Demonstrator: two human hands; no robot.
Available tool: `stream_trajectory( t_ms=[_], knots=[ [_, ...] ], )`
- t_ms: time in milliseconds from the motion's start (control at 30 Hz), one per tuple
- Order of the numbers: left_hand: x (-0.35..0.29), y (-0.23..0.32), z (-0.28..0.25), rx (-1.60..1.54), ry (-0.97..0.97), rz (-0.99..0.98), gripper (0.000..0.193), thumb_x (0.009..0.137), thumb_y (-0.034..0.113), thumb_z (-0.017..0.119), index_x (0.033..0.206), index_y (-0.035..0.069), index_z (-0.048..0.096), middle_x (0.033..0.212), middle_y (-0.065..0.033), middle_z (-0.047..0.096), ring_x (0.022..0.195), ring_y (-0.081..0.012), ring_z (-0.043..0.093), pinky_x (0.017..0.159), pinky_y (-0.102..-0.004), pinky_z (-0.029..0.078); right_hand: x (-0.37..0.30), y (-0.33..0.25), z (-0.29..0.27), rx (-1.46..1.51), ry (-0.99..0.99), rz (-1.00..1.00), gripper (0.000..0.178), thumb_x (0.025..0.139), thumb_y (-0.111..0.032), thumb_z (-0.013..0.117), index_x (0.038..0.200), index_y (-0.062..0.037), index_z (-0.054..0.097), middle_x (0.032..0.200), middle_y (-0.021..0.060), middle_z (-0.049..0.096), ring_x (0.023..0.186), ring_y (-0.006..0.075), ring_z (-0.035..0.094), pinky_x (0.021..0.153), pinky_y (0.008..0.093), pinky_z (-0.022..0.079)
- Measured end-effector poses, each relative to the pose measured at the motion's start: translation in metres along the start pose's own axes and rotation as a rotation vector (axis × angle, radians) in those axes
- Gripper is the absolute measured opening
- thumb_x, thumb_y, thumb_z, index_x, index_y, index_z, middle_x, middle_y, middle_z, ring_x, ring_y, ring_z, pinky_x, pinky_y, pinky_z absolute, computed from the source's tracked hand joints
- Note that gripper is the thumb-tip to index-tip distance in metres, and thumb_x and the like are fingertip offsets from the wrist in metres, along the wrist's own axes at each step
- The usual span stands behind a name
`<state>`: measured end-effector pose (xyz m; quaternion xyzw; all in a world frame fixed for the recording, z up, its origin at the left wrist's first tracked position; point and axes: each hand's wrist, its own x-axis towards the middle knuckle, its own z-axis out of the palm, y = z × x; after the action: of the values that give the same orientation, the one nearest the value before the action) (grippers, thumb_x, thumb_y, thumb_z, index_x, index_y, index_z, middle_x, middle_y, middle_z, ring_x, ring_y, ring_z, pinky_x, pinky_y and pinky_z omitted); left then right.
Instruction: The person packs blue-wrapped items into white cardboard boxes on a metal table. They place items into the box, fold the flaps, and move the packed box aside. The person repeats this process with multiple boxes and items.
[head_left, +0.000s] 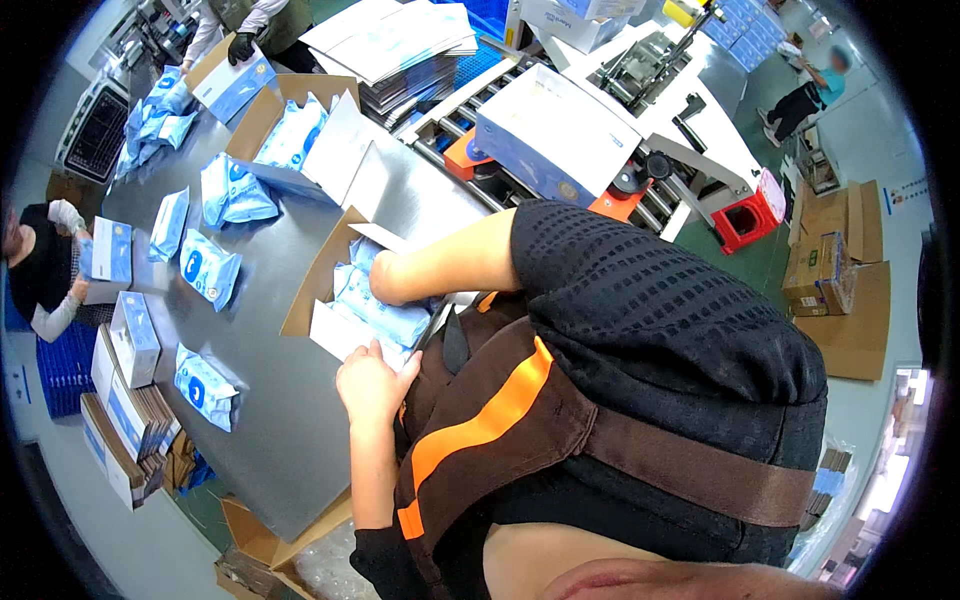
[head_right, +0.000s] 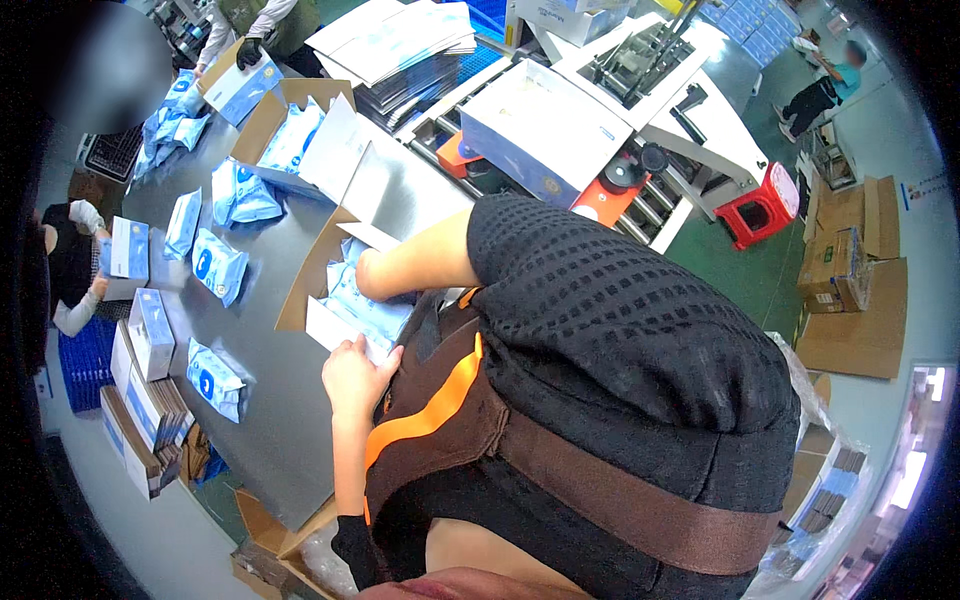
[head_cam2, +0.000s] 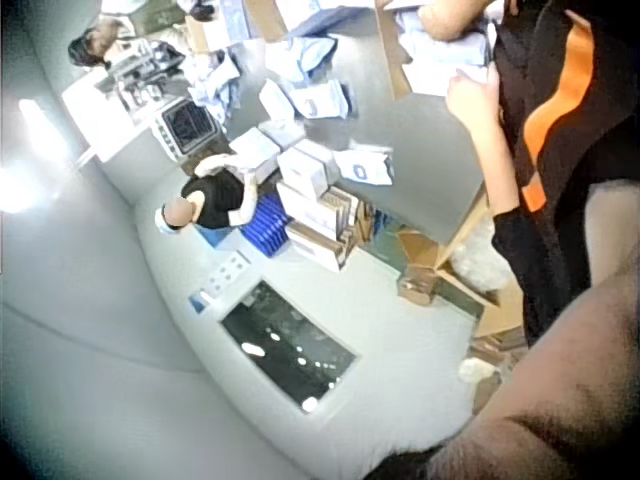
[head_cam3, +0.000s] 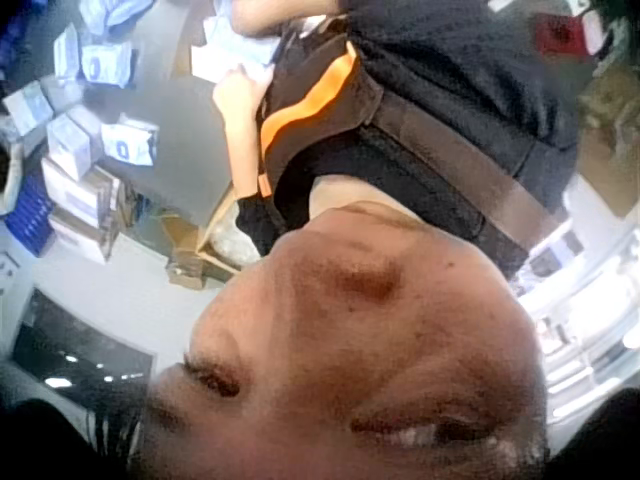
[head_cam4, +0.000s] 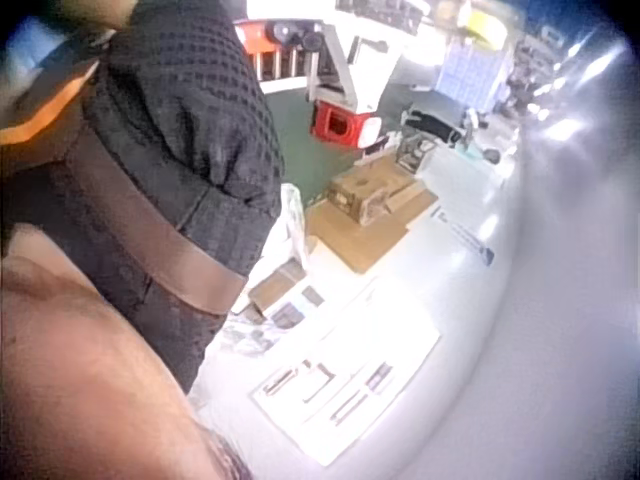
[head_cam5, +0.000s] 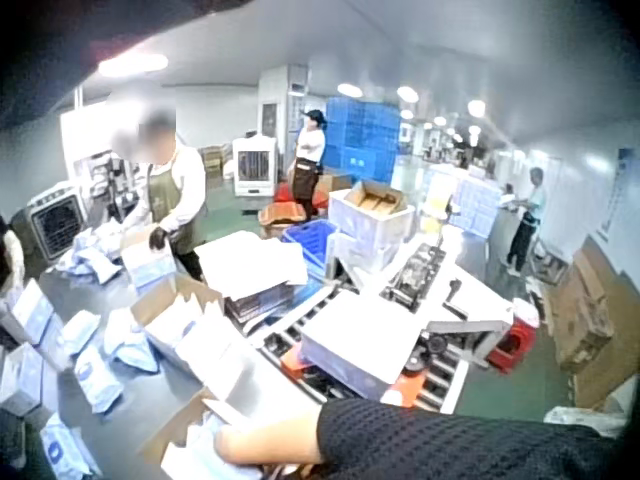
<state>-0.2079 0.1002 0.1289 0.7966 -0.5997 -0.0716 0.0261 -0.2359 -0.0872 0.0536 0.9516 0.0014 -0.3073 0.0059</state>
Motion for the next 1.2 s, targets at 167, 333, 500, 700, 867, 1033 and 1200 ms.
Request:
stream_trajectory(
  t_ms=[167, 333, 500, 700, 867, 1033, 1200],
  knots=[
    [0.0, 0.004, -0.001, 0.002, -0.078, -0.024, 0.064, 0.072, 0.061, 0.069, 0.084, -0.002, 0.068, 0.077, -0.0163, 0.066, 0.076, -0.0311, 0.066, 0.071, -0.0409, 0.052, -0.026, 0.005, 0.005, -0.062, 0.41, -0.061, 0.021, 0.081, -0.018, 0.06, 0.094, -0.005, 0.07, 0.097, 0.0147, 0.069, 0.09, 0.0278, 0.069, 0.07, 0.042, 0.055],
    [0.002, -0.003, 0.01, -0.02, -0.078, -0.026, 0.069, 0.075, 0.067, 0.063, 0.087, 0.0, 0.069, 0.079, -0.0158, 0.067, 0.078, -0.0305, 0.067, 0.073, -0.0402, 0.053, -0.082, 0.058, -0.044, 0.445, 0.342, 0.335, 0.042, 0.091, -0.039, 0.053, 0.11, -0.0036, 0.065, 0.099, 0.0164, 0.07, 0.092, 0.0329, 0.068, 0.079, 0.0459, 0.053],
    [0.015, -0.006, 0.008, -0.106, -0.233, -0.035, 0.072, 0.076, 0.071, 0.059, 0.081, 0.0, 0.071, 0.078, -0.0166, 0.068, 0.081, -0.0321, 0.068, 0.076, -0.0408, 0.054, -0.04, 0.033, -0.002, 0.616, 0.013, -0.152, 0.049, 0.097, -0.039, 0.041, 0.103, 0.0015, 0.069, 0.109, 0.0238, 0.066, 0.104, 0.0374, 0.062, 0.094, 0.0448, 0.045],
    [0.051, -0.044, 0.032, -0.276, -0.287, -0.316, 0.066, 0.071, 0.074, 0.064, 0.079, 0.009, 0.074, 0.081, -0.0121, 0.071, 0.082, -0.0296, 0.069, 0.075, -0.0408, 0.054, 0.04, 0.045, 0.017, 0.445, -0.057, -0.2, 0.041, 0.09, -0.034, 0.049, 0.102, -0.0001, 0.069, 0.104, 0.0191, 0.068, 0.097, 0.0361, 0.064, 0.08, 0.0464, 0.05],
    [0.068, -0.058, 0.073, -0.115, -0.119, -0.299, 0.072, 0.064, 0.077, 0.066, 0.079, 0.007, 0.073, 0.086, -0.0121, 0.069, 0.081, -0.0292, 0.068, 0.074, -0.0411, 0.054, 0.027, 0.036, -0.071, 0.342, 1.021, -0.071, 0.035, 0.093, -0.038, 0.052, 0.108, -0.0091, 0.064, 0.1, 0.0151, 0.065, 0.095, 0.0333, 0.063, 0.092, 0.0455, 0.045],
    [0.036, -0.053, 0.055, -0.172, 0.158, -0.337, 0.061, 0.061, 0.067, 0.076, 0.07, 0.008, 0.066, 0.081, -0.0107, 0.067, 0.085, -0.0276, 0.064, 0.076, -0.0408, 0.05, -0.01, -0.002, -0.035, 0.411, 0.56, -0.001, 0.038, 0.097, -0.035, 0.048, 0.122, -0.0071, 0.057, 0.121, 0.0147, 0.061, 0.123, 0.0302, 0.05, 0.109, 0.0461, 0.032],
    [-0.007, -0.043, 0.085, -0.27, 0.384, -0.519, 0.054, 0.059, 0.057, 0.082, 0.07, 0.007, 0.065, 0.08, -0.0099, 0.066, 0.079, -0.0295, 0.061, 0.073, -0.0425, 0.046, -0.007, -0.012, 0.042, 0.298, 0.788, -0.071, 0.047, 0.099, -0.032, 0.045, 0.139, -0.0074, 0.047, 0.146, 0.0123, 0.045, 0.137, 0.0291, 0.039, 0.115, 0.0442, 0.026]
  ],
)
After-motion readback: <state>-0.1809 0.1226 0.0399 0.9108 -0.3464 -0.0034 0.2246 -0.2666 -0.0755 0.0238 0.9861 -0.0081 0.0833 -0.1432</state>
